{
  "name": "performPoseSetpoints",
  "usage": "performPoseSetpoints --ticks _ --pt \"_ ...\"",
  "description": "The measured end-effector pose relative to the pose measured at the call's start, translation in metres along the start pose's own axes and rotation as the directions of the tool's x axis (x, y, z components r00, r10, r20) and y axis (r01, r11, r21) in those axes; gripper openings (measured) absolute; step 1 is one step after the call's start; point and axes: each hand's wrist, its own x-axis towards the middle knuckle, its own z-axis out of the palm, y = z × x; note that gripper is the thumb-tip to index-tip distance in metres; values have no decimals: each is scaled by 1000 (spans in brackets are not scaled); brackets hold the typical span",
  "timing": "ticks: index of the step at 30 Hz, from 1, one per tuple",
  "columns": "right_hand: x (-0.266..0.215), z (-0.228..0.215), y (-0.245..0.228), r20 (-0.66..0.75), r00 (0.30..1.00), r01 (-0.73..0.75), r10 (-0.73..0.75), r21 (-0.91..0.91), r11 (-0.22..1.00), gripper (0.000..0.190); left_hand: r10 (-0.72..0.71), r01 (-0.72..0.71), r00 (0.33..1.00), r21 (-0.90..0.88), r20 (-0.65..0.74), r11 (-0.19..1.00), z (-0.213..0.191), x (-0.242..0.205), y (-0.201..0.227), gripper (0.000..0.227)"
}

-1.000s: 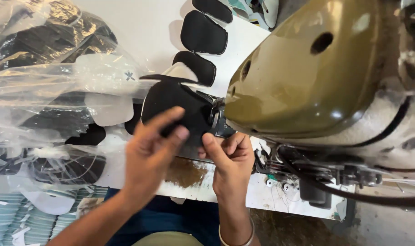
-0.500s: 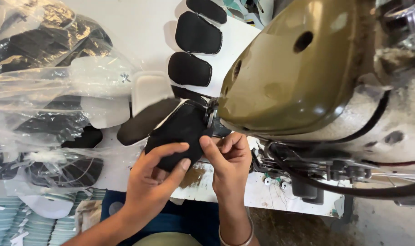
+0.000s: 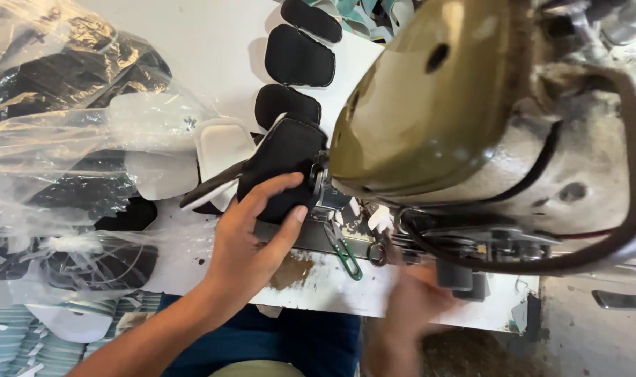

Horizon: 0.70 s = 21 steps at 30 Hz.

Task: The person uses a sewing machine to stitch the edges of black and white shoe parts. They guide the material under the needle, sew along the perimeter, and then use scissors to cut the thread before moving to the next piece.

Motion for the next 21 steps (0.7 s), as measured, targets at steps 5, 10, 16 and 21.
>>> performPoseSetpoints --ticks 5,10,16,21 --pt "79 -90 17 -313 729 427 -609 -489 761 39 44 -44 998 16 43 999 -5 25 3 37" --pt "60 -150 143 -198 651 243 -733 -860 448 33 -105 129 964 -83 245 988 -18 62 -35 33" --pt "65 -107 51 -218 784 205 -581 -792 574 55 186 -185 983 42 -9 982 -28 22 -19 43" --pt "23 -77 -26 -193 898 27 -395 -873 487 51 344 -130 925 715 -162 687 -82 -19 -62 22"
